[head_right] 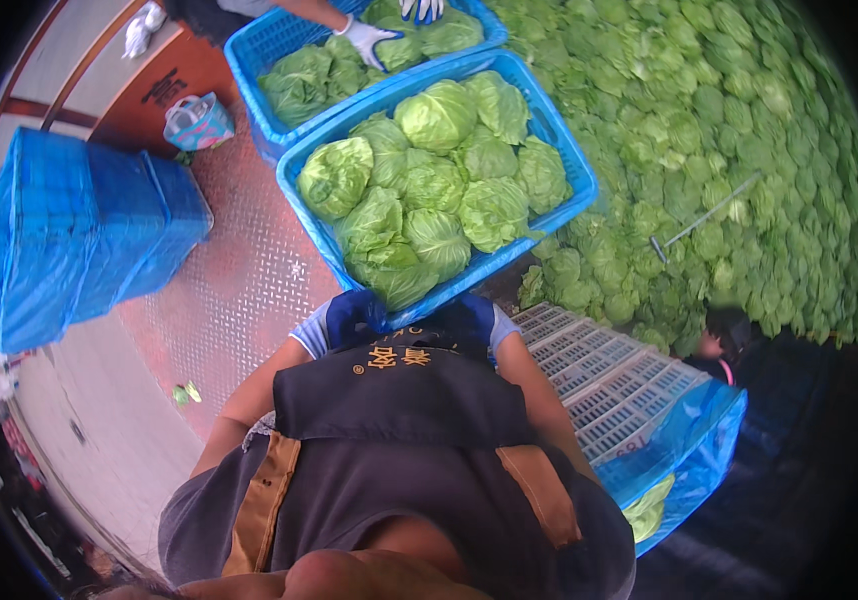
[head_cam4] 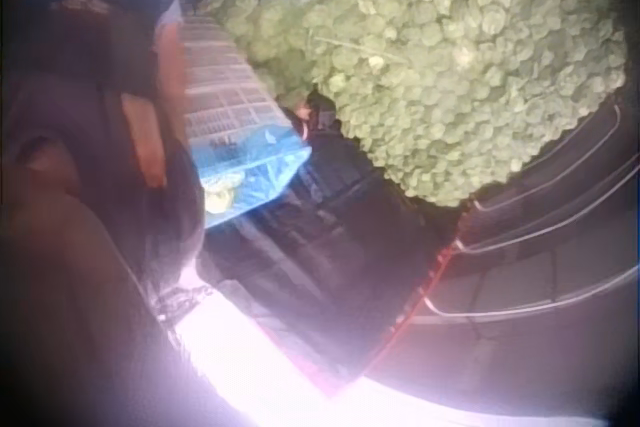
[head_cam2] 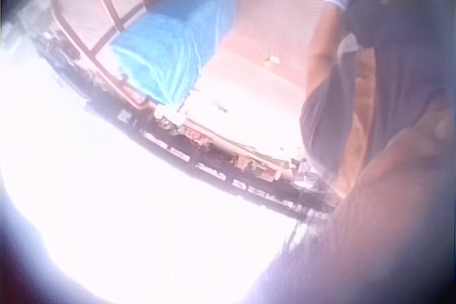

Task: The person picks cabbages from a large pile and places them into blue plastic crates. The person wears gloves and works alongside another person who is also sorting cabbages.

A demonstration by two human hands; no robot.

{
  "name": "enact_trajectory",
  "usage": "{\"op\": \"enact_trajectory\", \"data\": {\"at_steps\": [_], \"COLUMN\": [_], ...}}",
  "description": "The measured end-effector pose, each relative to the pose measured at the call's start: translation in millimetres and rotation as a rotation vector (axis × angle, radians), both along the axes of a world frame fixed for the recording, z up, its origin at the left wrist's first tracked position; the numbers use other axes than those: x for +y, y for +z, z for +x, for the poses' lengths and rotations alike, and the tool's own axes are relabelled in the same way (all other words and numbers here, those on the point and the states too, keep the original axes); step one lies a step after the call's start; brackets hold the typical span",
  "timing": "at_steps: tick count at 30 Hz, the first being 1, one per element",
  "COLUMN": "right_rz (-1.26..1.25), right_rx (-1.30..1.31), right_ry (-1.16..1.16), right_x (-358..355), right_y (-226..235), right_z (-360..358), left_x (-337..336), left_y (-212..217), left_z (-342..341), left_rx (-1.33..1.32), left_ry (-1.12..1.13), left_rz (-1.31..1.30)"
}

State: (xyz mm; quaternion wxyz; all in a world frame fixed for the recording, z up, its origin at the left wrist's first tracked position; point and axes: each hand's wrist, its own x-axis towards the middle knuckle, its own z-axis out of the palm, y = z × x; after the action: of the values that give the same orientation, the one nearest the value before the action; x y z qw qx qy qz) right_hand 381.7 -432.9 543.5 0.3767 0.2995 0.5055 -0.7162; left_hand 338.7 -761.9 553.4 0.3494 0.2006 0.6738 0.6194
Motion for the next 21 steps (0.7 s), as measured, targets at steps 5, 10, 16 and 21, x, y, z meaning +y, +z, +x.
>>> {"op": "enact_trajectory", "data": {"at_steps": [5, 10, 16, 21], "right_rz": [0.173, 0.102, 0.529, 0.745], "right_rx": [-0.174, 0.116, 0.512, 0.18], "right_ry": [-0.299, -0.775, -0.976, -0.951], "right_x": [-3.8, 38.2, 83.1, 185.6], "right_y": [-17.4, 45.6, 112.2, 10.3], "right_z": [0.6, -16.7, -60.6, -58.1], "left_x": [34.1, 38.0, 23.4, 53.0], "left_y": [47.3, 76.1, 74.3, 142.8], "left_z": [-54.0, -99.3, -224.7, -272.9], "left_rx": [-1.242, -1.111, -0.535, 0.185], "left_ry": [0.384, 0.214, 0.214, 0.174], "left_rz": [0.21, 0.404, 0.199, -0.67]}}
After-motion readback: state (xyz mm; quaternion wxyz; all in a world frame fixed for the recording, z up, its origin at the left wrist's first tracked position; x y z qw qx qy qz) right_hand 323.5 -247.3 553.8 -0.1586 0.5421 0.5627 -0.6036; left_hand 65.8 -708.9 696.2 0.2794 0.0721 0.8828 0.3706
